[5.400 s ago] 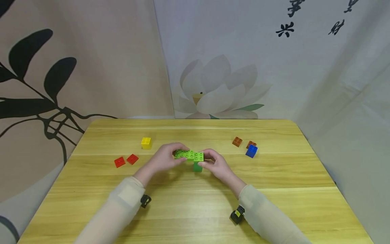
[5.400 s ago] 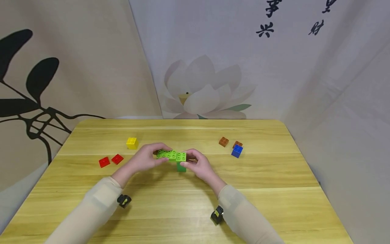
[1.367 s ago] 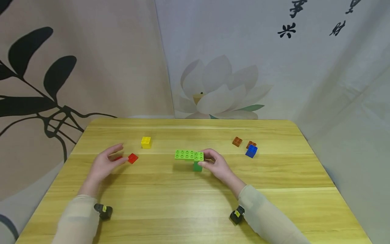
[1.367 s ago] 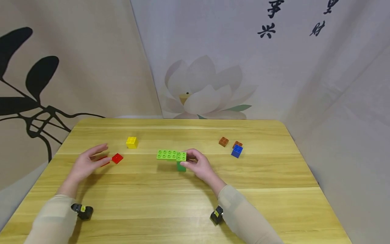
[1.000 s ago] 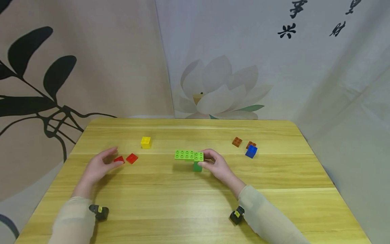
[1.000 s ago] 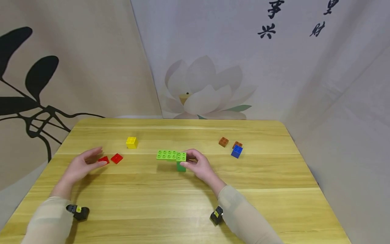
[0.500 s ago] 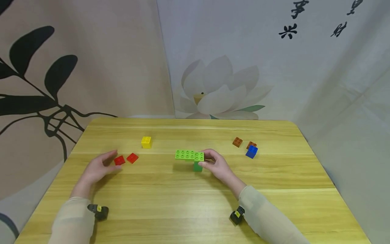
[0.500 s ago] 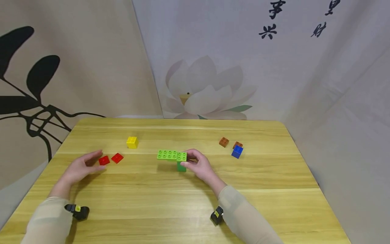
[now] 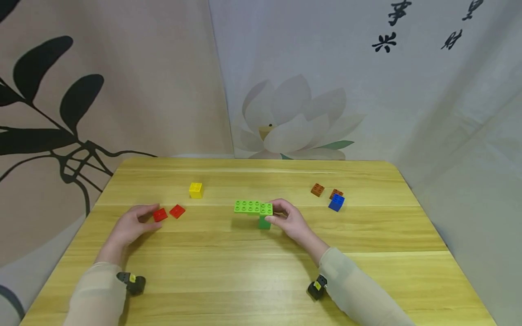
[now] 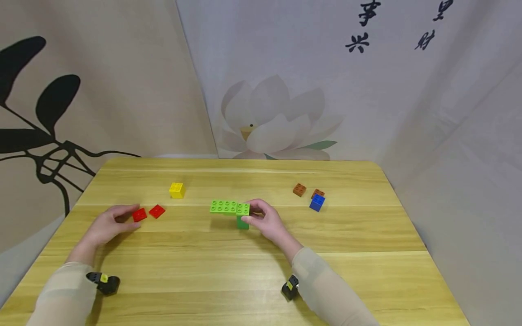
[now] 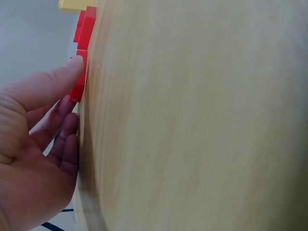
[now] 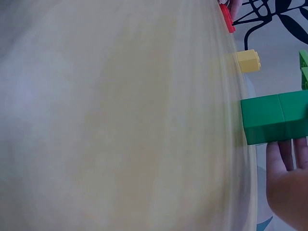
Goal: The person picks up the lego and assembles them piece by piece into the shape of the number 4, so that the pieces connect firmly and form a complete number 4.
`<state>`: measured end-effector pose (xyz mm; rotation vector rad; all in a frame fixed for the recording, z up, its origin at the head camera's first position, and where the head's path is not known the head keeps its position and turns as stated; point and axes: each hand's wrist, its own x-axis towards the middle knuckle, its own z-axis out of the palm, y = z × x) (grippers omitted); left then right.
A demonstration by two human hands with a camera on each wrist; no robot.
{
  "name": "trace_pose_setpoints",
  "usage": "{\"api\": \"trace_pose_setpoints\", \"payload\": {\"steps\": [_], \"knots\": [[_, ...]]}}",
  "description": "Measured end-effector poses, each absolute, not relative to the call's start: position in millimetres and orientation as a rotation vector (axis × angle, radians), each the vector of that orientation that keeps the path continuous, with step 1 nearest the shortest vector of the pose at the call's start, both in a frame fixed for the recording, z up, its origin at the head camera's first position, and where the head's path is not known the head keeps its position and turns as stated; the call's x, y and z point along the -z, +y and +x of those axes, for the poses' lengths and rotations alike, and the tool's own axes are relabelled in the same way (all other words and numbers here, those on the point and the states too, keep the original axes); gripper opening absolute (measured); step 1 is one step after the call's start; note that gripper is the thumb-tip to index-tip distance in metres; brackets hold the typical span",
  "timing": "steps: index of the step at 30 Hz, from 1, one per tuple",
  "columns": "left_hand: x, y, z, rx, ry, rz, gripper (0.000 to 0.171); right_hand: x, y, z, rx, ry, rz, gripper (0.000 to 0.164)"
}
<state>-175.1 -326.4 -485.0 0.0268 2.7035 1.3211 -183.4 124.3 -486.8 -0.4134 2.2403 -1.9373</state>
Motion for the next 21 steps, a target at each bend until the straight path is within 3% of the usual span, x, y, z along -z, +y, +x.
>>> {"api": "trace_pose_setpoints", "payload": {"steps": [21], "knots": [[484.4,-320.9,-174.5,-1.198,2.830,0.068,0.047,486.4,126.1,-183.7,1.910,2.252,-0.404,0.033]]}}
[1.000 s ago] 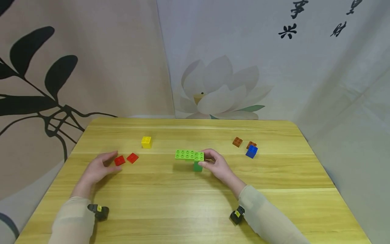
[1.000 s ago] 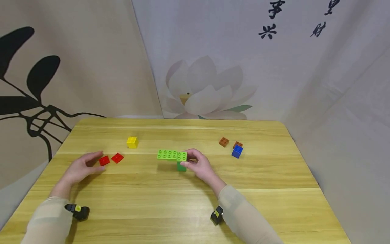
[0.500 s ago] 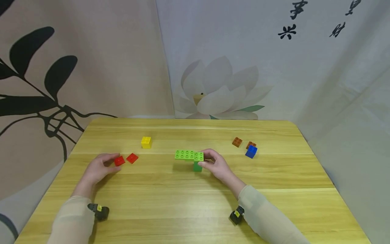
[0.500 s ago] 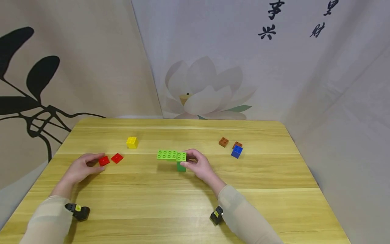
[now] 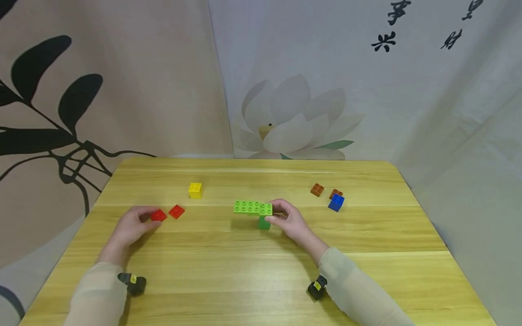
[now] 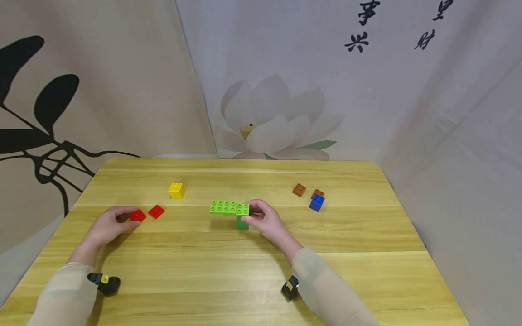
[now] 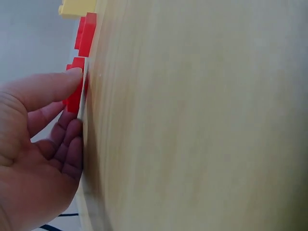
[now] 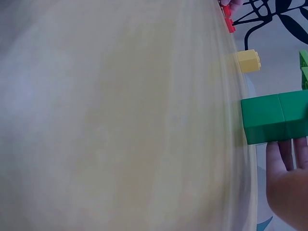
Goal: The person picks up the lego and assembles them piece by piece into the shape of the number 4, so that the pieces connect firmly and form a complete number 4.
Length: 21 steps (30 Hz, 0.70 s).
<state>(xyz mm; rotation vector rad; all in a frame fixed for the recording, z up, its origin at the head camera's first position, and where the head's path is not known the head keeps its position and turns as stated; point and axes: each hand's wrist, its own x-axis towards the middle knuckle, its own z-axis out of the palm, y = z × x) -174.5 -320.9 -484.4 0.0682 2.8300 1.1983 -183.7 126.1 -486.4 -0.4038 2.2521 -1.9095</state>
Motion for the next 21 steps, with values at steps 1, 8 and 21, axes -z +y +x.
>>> {"api": "trace_pose_setpoints", "payload": {"steps": [1,8,21], "knots": [[483.5,-321.3,-173.9,-1.196,2.836,0.073,0.046,486.5,126.0,-183.7,1.910,2.253,-0.408,0.033],[475.3,-322.1,-168.0,-1.185,2.855,0.040,0.045,486.8,126.1,-183.5,1.926,2.248,-0.418,0.033],[454.3,-283.6,-165.6,-1.314,2.820,0.216,0.040,486.2,125.7,-183.7,1.920,2.232,-0.399,0.034]]}}
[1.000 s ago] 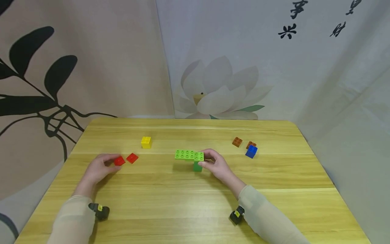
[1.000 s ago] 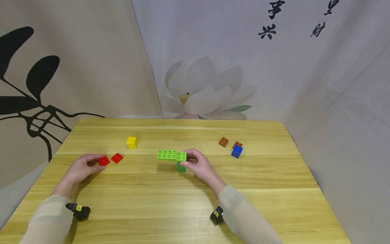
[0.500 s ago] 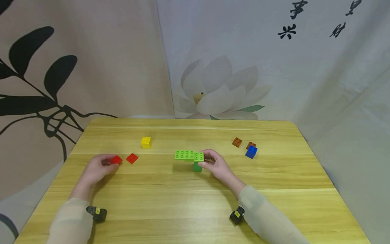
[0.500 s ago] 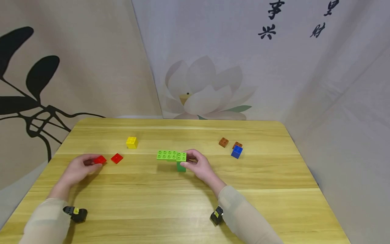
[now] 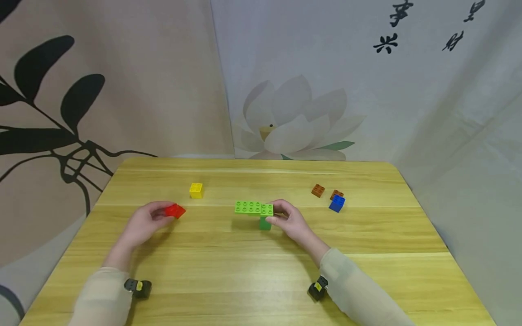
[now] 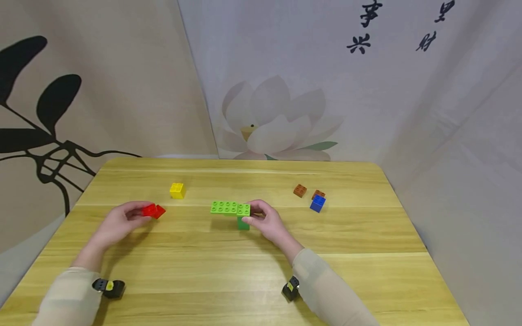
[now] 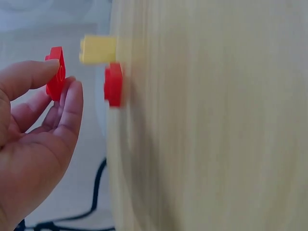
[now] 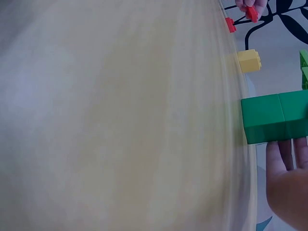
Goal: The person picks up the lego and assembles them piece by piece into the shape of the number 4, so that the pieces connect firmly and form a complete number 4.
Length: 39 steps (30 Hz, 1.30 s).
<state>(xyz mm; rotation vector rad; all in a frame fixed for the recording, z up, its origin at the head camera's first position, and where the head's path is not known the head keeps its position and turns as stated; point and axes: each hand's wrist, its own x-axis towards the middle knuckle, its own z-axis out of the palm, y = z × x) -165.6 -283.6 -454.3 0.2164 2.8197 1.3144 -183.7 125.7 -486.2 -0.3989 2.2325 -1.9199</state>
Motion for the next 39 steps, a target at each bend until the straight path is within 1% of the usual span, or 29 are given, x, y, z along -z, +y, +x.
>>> {"api": "trace_pose_setpoints", "payload": {"steps": [9,16,29,39], "knots": [[456.1,-250.8,-170.8,-1.387,2.746,0.372,0.039,486.5,125.9,-184.0,1.915,2.238,-0.393,0.033],[458.7,-227.3,-174.0,-1.425,2.706,0.417,0.038,486.5,125.8,-183.5,1.915,2.249,-0.397,0.031],[450.3,-184.1,-179.0,-1.415,2.612,0.534,0.037,486.8,126.2,-183.9,1.916,2.241,-0.390,0.032],[448.9,-160.8,-184.1,-1.450,2.517,0.529,0.043,488.5,125.5,-184.8,1.909,2.256,-0.387,0.033]]}}
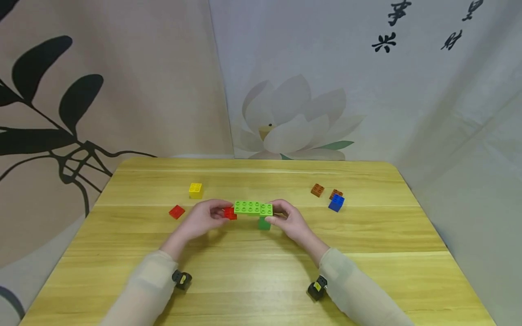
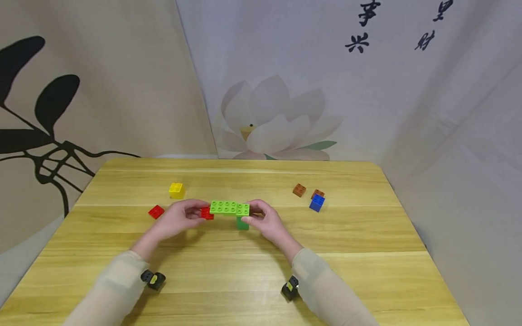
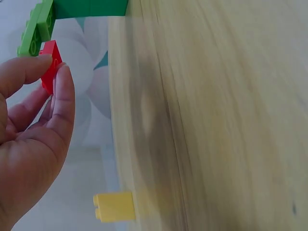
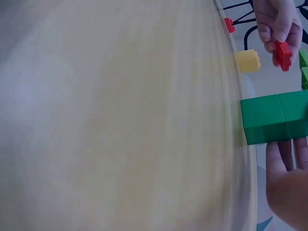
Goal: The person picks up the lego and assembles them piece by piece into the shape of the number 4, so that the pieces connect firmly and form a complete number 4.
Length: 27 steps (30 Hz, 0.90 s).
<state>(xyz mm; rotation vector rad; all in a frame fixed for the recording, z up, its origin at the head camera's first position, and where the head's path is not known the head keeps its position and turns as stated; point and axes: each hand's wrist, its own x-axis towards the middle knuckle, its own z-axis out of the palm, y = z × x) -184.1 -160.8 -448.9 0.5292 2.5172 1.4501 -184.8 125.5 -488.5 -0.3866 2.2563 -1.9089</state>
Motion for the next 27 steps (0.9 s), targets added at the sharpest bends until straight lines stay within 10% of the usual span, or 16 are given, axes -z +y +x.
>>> {"api": "trace_pose_setpoints", "payload": {"steps": [27], "knots": [[445.9,-135.5,-189.6,-1.608,2.393,0.552,0.049,488.0,126.3,-184.3,1.917,2.241,-0.367,0.033]]}}
